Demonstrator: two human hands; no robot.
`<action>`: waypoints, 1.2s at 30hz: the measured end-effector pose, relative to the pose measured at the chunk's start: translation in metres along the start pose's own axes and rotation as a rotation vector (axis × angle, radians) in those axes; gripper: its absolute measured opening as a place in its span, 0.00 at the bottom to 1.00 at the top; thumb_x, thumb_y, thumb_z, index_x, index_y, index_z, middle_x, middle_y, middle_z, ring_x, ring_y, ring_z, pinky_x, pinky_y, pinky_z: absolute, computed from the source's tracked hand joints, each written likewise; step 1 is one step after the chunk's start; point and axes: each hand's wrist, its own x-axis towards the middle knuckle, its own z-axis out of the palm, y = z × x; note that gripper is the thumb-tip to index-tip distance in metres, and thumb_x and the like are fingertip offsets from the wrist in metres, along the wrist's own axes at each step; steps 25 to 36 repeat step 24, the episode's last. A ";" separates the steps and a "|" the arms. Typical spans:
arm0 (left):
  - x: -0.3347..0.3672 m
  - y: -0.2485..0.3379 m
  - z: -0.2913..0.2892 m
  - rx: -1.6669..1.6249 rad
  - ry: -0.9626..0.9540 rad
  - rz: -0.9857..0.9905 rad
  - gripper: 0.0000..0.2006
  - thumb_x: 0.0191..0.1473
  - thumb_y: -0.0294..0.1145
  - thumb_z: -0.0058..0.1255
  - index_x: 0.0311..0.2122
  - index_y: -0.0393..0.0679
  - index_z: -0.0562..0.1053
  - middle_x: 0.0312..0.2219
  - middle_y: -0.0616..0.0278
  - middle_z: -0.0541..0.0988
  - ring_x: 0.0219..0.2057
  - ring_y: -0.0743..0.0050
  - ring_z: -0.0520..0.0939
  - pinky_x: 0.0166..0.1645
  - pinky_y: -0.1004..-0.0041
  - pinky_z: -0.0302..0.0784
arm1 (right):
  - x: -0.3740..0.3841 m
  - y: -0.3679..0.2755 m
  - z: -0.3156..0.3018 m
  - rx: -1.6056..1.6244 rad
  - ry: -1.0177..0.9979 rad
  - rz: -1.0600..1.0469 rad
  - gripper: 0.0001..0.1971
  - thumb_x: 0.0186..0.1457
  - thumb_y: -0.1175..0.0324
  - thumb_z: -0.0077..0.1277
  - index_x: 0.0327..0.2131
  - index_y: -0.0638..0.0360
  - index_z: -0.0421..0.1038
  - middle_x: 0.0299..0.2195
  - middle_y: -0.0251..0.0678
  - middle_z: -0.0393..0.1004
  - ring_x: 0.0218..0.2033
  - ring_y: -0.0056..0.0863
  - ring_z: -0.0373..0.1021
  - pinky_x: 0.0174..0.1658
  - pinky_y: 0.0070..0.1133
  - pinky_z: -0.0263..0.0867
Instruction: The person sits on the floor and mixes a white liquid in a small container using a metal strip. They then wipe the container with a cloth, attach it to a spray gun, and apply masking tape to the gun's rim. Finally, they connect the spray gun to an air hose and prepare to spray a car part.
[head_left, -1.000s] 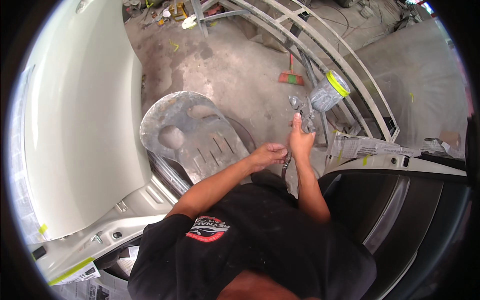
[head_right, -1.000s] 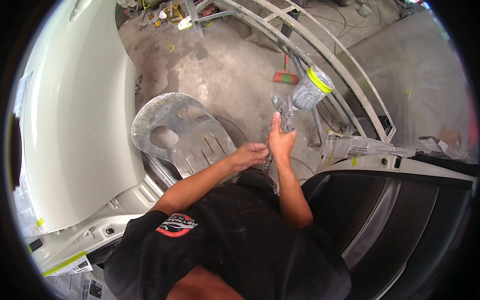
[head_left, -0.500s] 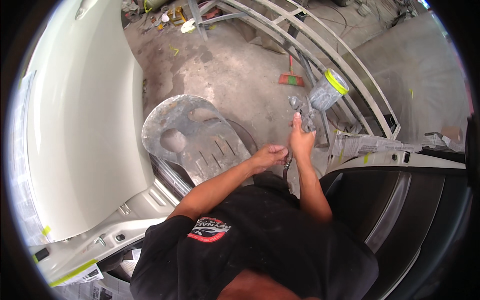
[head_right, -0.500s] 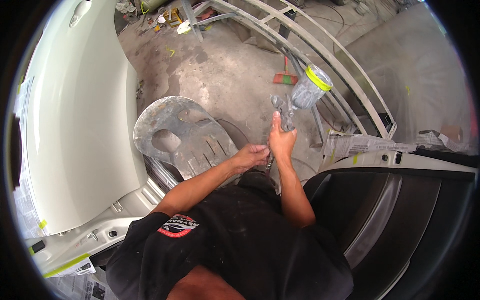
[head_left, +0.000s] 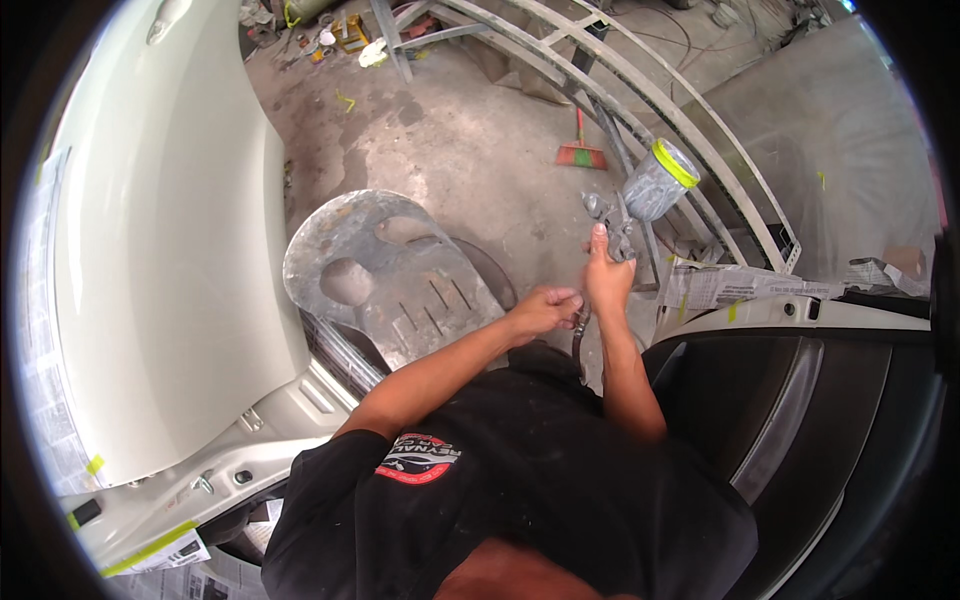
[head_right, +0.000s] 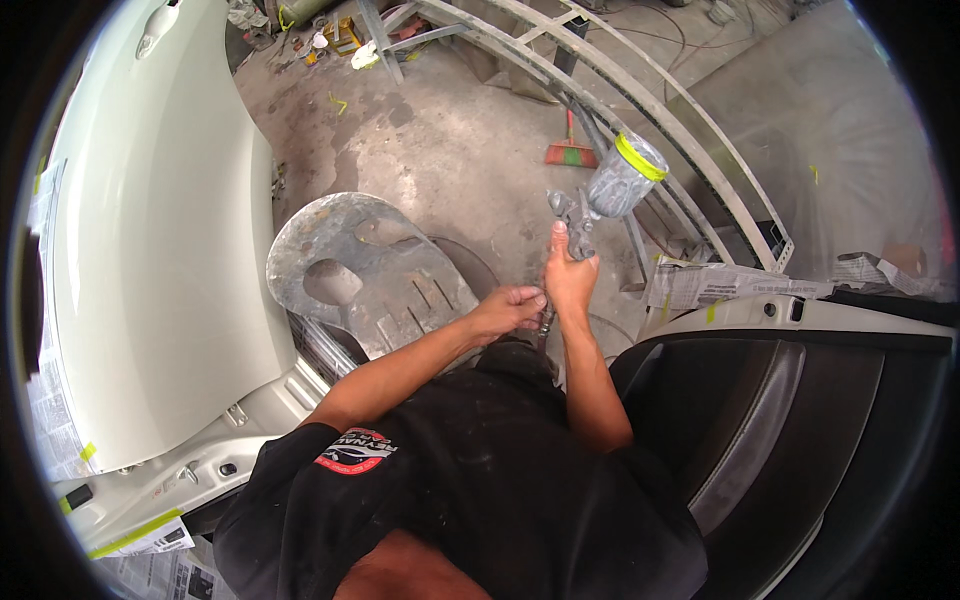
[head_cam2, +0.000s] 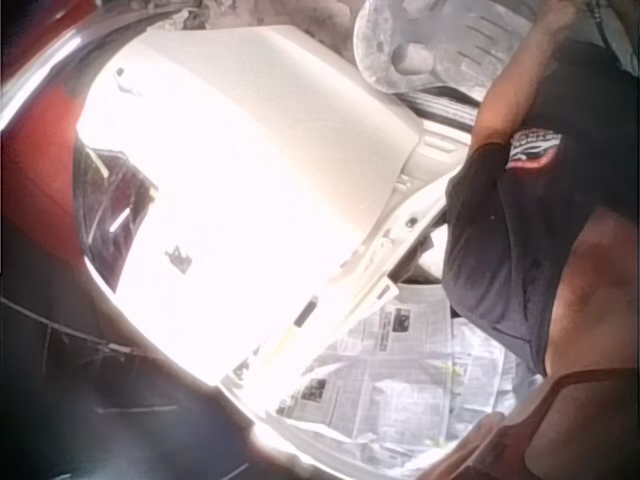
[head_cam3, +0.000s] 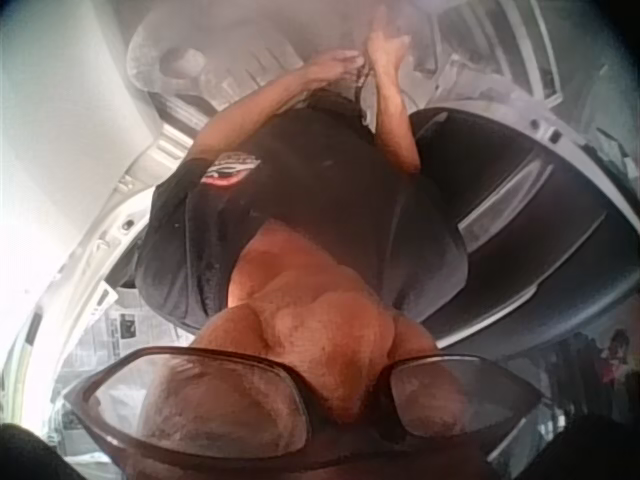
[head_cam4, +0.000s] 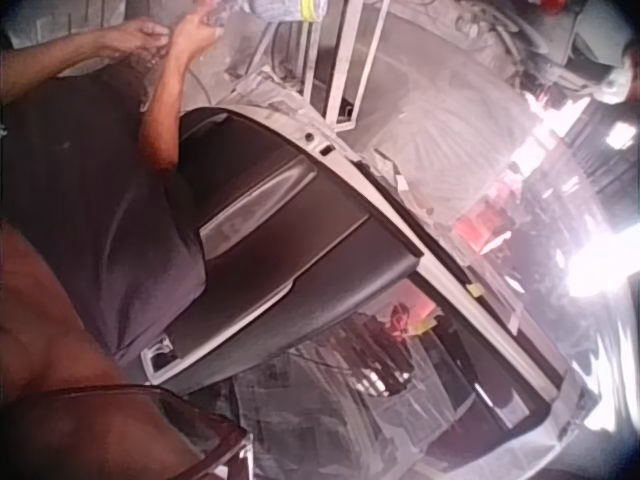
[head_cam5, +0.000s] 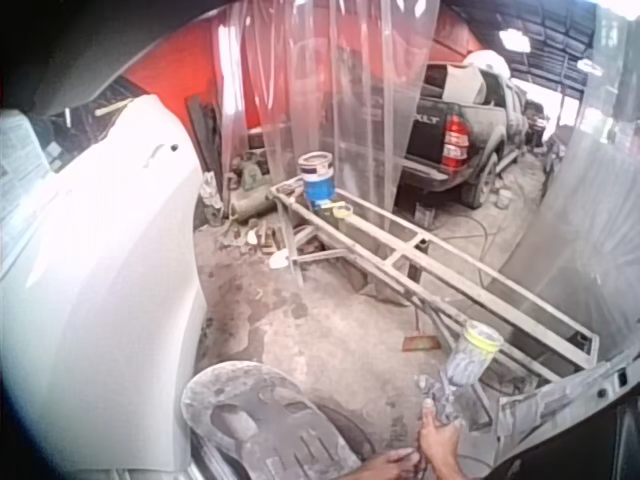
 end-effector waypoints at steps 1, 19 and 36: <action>0.002 -0.001 0.000 0.028 -0.001 -0.005 0.14 0.67 0.38 0.47 0.50 0.40 0.75 0.39 0.68 0.80 0.39 0.82 0.78 0.47 0.75 0.75 | 0.001 0.001 -0.001 -0.018 0.011 -0.023 0.29 0.60 0.43 0.54 0.28 0.68 0.78 0.23 0.40 0.76 0.26 0.32 0.70 0.36 0.32 0.67; 0.001 0.005 -0.006 0.163 0.030 -0.014 0.12 0.67 0.37 0.47 0.48 0.41 0.76 0.37 0.70 0.79 0.38 0.82 0.77 0.47 0.75 0.74 | 0.006 0.012 0.007 -0.058 0.014 -0.084 0.29 0.60 0.44 0.54 0.28 0.68 0.77 0.25 0.42 0.77 0.29 0.34 0.72 0.38 0.33 0.67; 0.001 0.003 -0.008 0.128 0.015 -0.004 0.13 0.67 0.37 0.47 0.49 0.40 0.76 0.37 0.69 0.79 0.39 0.83 0.77 0.47 0.75 0.74 | 0.005 0.006 0.005 -0.100 -0.024 -0.042 0.30 0.60 0.42 0.52 0.28 0.66 0.78 0.25 0.44 0.77 0.28 0.36 0.72 0.39 0.34 0.67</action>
